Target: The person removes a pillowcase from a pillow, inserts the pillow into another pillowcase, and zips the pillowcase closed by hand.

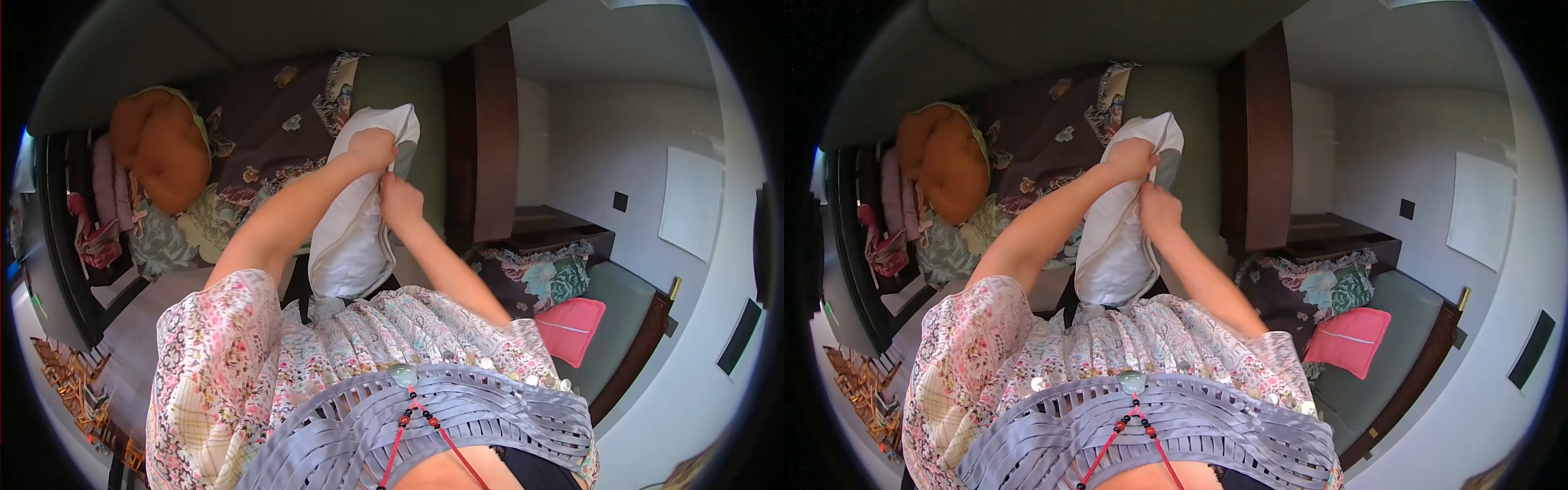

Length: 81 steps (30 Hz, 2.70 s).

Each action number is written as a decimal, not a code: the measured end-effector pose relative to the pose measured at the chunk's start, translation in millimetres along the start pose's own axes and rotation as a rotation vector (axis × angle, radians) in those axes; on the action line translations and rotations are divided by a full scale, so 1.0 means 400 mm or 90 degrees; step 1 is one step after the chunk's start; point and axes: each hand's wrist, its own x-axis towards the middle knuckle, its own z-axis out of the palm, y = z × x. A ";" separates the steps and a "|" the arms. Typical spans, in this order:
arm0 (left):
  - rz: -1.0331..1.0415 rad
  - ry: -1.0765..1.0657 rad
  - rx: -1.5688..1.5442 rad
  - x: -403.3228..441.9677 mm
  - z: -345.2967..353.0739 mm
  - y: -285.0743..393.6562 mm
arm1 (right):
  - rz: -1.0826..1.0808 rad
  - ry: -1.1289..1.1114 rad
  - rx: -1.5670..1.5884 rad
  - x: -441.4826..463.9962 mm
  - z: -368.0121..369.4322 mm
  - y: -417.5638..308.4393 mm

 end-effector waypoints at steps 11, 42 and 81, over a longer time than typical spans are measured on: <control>-0.072 0.097 -0.054 0.050 0.014 -0.004 | -0.471 -0.380 -0.116 0.166 -0.114 0.053; -0.215 -0.213 -0.433 -0.128 0.008 -0.066 | -0.287 -0.158 0.072 0.127 -0.113 0.093; -0.157 0.135 0.007 -0.222 0.247 -0.017 | 0.208 -0.284 0.636 -0.095 0.011 0.074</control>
